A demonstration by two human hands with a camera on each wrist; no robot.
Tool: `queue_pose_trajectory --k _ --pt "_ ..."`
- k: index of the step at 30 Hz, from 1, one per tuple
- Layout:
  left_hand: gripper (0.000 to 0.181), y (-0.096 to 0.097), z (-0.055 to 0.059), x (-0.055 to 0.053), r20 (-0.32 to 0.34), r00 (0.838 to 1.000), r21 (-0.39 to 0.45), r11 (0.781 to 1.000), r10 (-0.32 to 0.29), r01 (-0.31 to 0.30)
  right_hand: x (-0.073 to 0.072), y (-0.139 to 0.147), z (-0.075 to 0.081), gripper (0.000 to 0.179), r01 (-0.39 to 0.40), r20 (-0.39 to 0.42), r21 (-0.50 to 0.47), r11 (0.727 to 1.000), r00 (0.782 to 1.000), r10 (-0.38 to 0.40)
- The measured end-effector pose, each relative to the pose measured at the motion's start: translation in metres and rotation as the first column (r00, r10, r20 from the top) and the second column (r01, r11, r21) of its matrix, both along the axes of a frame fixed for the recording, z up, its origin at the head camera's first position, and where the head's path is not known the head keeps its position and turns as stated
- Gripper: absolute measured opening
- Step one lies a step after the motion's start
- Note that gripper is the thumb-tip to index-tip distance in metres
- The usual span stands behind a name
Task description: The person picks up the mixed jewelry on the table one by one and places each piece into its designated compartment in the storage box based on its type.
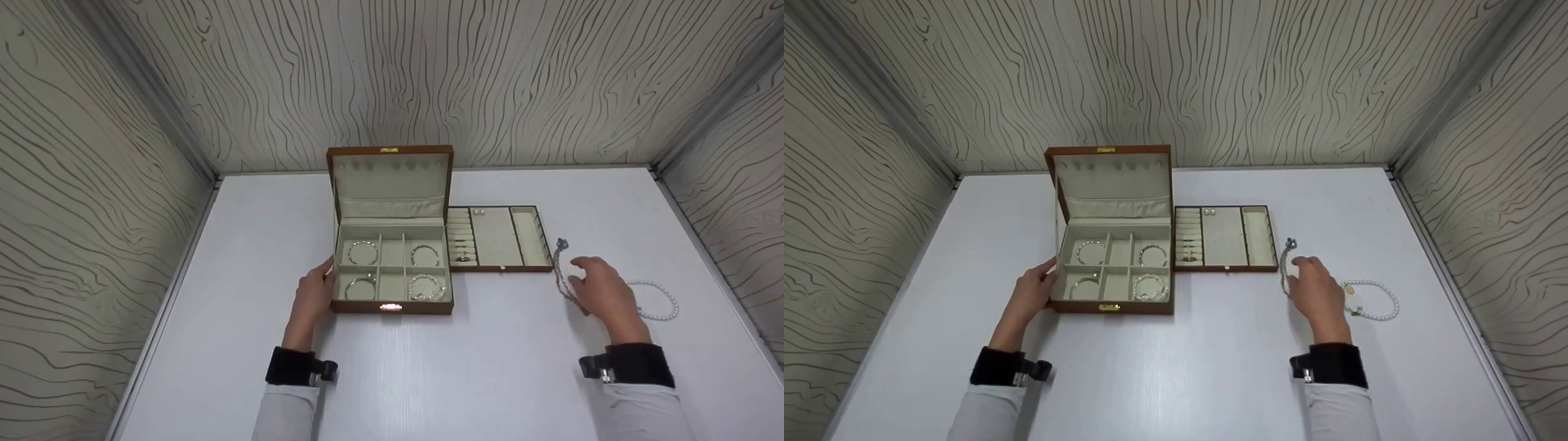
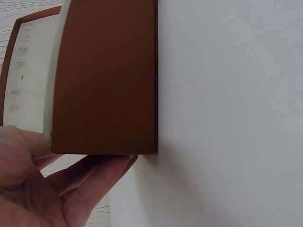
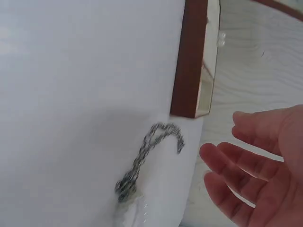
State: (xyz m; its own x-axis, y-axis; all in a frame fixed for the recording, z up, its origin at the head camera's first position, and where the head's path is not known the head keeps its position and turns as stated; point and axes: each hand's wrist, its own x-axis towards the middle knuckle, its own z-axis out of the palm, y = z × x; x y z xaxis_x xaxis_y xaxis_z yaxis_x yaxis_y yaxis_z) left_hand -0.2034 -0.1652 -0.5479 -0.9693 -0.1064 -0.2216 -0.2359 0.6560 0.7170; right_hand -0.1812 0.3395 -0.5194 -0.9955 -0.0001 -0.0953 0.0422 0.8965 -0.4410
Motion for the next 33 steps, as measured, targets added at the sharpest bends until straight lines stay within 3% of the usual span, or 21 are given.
queue_pose_trajectory --k 8,22,28,33 --pt "0.043 -0.001 -0.002 -0.001 -0.029 1.000 -0.012 1.000 -0.007 0.007 0.007 0.045 -0.013 0.041 0.055 0.129 0.061 0.997 0.990 -0.063" --pt "0.042 0.000 -0.002 0.000 -0.026 1.000 -0.017 1.000 0.002 -0.003 0.010 0.058 -0.021 0.028 0.080 0.229 0.101 0.992 0.968 -0.102" --pt "0.043 0.001 -0.001 0.001 -0.036 0.999 -0.006 1.000 -0.010 0.010 0.011 0.062 -0.017 0.024 0.084 0.163 0.084 0.993 0.982 -0.097" --pt "0.043 0.001 -0.001 0.000 -0.009 1.000 0.008 1.000 0.003 -0.003 0.012 0.063 -0.005 0.027 0.165 0.048 -0.005 0.986 0.985 -0.164"
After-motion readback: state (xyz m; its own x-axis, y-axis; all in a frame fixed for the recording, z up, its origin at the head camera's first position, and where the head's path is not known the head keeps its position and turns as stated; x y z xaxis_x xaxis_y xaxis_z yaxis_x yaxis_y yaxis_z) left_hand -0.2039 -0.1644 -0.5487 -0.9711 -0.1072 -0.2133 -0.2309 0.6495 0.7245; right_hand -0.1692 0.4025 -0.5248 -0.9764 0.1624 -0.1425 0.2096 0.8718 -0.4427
